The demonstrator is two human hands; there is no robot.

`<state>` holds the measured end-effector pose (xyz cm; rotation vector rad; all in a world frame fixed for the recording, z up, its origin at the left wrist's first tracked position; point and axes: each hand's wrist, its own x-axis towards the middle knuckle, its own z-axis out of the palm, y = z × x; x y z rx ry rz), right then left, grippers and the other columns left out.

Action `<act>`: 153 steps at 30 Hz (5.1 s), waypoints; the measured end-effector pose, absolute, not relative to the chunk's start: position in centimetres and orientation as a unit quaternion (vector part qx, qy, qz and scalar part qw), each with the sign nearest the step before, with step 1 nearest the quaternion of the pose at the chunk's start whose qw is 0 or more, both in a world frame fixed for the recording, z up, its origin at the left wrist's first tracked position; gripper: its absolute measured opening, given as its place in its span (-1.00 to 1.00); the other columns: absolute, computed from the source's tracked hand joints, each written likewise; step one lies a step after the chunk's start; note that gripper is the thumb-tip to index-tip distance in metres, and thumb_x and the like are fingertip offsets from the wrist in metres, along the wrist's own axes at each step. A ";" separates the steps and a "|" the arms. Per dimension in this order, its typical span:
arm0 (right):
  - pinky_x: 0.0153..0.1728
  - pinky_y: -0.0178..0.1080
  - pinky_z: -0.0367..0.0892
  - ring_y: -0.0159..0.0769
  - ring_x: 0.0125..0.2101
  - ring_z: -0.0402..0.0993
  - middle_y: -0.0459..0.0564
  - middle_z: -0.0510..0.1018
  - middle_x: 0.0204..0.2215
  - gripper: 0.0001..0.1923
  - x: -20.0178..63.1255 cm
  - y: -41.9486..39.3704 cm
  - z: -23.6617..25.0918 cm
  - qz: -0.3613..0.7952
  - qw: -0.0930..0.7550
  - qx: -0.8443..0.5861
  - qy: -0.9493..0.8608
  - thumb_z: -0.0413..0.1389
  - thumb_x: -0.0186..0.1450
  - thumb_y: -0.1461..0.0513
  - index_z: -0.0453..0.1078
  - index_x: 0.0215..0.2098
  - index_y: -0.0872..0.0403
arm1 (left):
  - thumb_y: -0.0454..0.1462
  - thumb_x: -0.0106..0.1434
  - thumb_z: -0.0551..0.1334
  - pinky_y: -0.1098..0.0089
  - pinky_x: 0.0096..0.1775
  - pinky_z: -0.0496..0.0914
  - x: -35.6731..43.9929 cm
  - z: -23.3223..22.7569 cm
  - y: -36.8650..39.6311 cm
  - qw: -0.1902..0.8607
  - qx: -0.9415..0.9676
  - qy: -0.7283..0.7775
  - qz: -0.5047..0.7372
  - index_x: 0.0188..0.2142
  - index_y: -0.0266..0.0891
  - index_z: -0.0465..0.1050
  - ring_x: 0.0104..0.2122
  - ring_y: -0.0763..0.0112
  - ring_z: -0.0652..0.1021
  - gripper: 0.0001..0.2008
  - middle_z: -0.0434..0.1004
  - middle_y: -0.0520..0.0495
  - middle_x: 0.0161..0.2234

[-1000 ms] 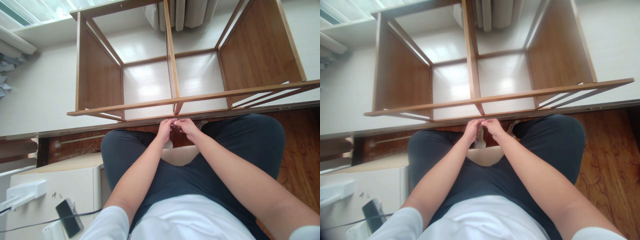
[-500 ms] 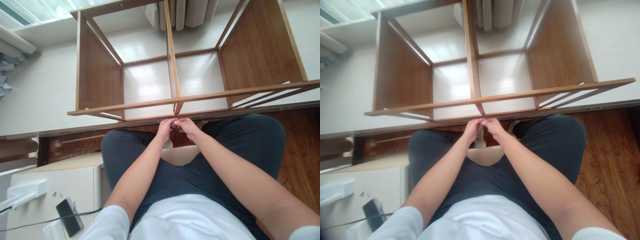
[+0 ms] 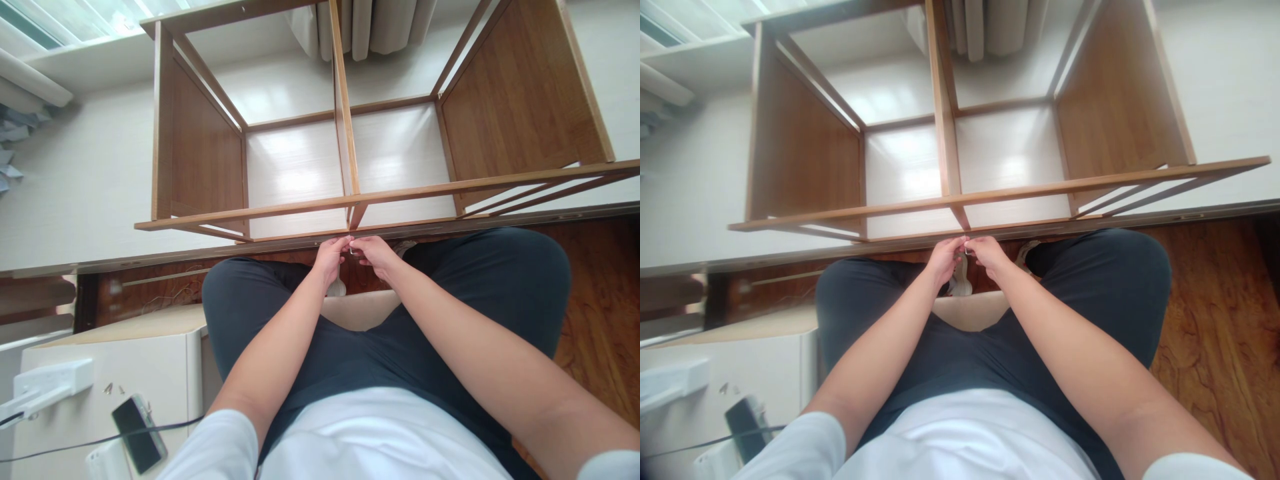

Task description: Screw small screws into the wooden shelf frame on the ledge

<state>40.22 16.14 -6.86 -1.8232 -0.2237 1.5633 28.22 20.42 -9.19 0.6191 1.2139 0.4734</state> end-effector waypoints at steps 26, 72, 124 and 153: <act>-0.41 -0.26 0.19 -0.36 -0.51 0.27 -0.13 0.44 -0.60 -0.73 40.1 15.7 -8.4 0.543 0.368 -0.730 -0.191 0.28 -0.07 0.07 0.40 -0.53 0.07 | -0.15 -0.10 0.51 0.45 -0.45 0.10 28.4 -9.4 20.5 0.746 0.273 0.564 0.225 -0.42 -0.25 0.55 -0.43 0.47 0.41 -0.69 0.50 -0.04 -0.47; -0.40 -0.28 0.20 -0.32 -0.44 0.37 -0.05 0.55 -0.54 -0.82 40.0 15.9 -8.0 0.553 0.382 -0.723 -0.159 0.17 -0.02 0.13 0.48 -0.54 0.10 | -0.16 -0.04 0.40 0.45 -0.44 0.09 28.3 -9.1 20.5 0.734 0.310 0.563 0.219 -0.39 -0.24 0.62 -0.41 0.45 0.39 -0.77 0.54 -0.08 -0.41; -0.44 -0.29 0.16 -0.36 -0.51 0.28 -0.11 0.43 -0.62 -0.79 39.9 15.8 -8.4 0.533 0.372 -0.726 -0.224 0.11 -0.03 0.10 0.40 -0.56 0.09 | -0.15 -0.03 0.38 0.46 -0.46 0.08 28.3 -9.3 20.4 0.741 0.289 0.564 0.224 -0.39 -0.26 0.62 -0.41 0.47 0.40 -0.75 0.56 -0.11 -0.38; -0.45 -0.30 0.15 -0.33 -0.47 0.31 -0.08 0.45 -0.59 -0.75 39.7 15.7 -8.4 0.536 0.367 -0.726 -0.225 0.06 0.00 0.09 0.43 -0.53 0.10 | -0.14 -0.03 0.38 0.43 -0.44 0.08 28.4 -9.2 20.4 0.738 0.302 0.561 0.223 -0.38 -0.25 0.62 -0.42 0.46 0.39 -0.75 0.48 -0.04 -0.46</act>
